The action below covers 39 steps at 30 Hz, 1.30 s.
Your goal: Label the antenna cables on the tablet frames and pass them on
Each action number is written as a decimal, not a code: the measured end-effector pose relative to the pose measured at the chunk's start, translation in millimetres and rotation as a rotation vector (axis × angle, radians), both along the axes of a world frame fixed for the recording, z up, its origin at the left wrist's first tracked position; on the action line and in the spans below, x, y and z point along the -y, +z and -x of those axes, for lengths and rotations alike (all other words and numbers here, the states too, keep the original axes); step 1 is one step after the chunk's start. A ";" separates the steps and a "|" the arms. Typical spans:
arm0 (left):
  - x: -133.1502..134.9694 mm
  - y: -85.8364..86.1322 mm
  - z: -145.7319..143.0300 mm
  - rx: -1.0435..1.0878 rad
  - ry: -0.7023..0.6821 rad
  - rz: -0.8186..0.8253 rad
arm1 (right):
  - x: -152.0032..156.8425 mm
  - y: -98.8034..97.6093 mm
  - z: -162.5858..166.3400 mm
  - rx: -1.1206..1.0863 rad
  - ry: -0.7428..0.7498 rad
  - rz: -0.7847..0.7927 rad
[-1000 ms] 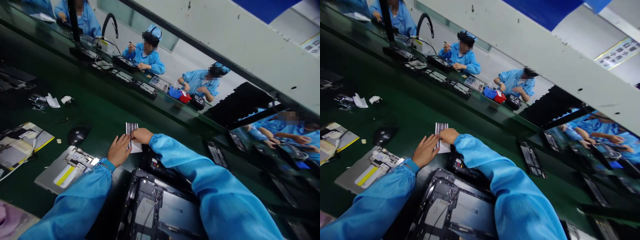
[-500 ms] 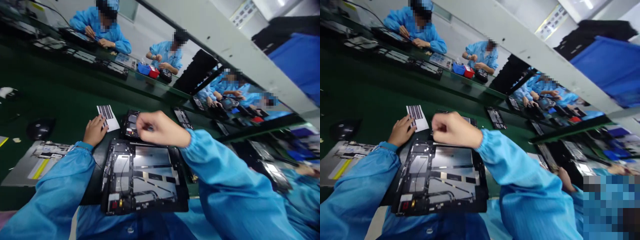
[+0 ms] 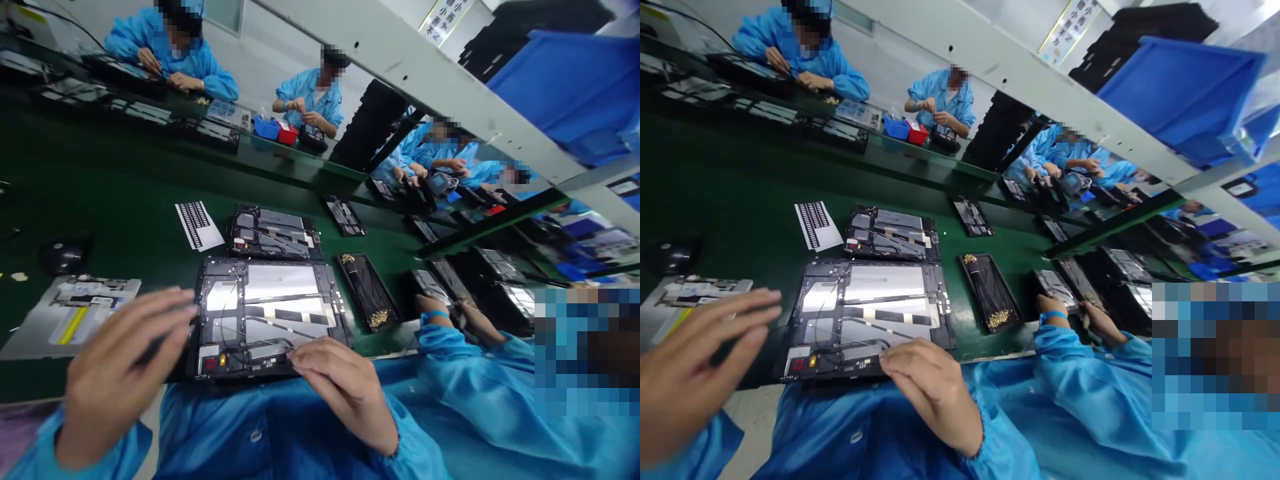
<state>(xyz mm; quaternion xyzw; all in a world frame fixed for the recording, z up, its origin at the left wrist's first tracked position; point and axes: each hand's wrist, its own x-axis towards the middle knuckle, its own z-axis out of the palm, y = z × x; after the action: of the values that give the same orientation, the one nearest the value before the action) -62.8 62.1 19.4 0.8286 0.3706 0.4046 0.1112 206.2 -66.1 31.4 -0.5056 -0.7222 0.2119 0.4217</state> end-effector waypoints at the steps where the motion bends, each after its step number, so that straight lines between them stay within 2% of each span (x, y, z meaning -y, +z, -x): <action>1: 13.2 -1.2 -0.8 -0.050 -0.089 -0.049 | -0.1 -0.9 2.9 0.029 0.007 -0.009; 4: 40.0 -12.2 -9.5 -0.101 -0.281 -0.133 | -2.1 -3.6 9.9 0.139 0.002 -0.029; 9: 51.3 -25.3 -30.3 -0.018 -0.357 -0.163 | -4.6 -11.7 16.5 0.211 0.002 -0.022; 21: 45.6 -21.6 -42.2 -0.056 -0.337 -0.184 | -6.0 -17.6 15.9 0.189 -0.003 -0.019; 25: 44.7 -24.5 -41.2 -0.057 -0.362 -0.147 | -4.5 -20.6 12.7 0.107 -0.049 -0.026; 32: 46.9 -31.4 -39.6 -0.056 -0.354 -0.136 | -7.9 -18.1 14.6 0.128 -0.065 -0.053; 36: 44.8 -32.4 -39.8 -0.067 -0.354 -0.134 | -9.5 -18.3 13.5 0.202 -0.070 -0.074; 39: 43.0 -32.6 -41.7 -0.081 -0.366 -0.162 | -7.5 -23.3 13.5 0.429 -0.049 -0.213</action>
<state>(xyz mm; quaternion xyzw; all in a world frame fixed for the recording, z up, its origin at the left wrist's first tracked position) -21.1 19.1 -13.2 0.9040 0.1841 0.3724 0.1011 192.7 -58.6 8.1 -0.5090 -0.8011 0.0122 0.3147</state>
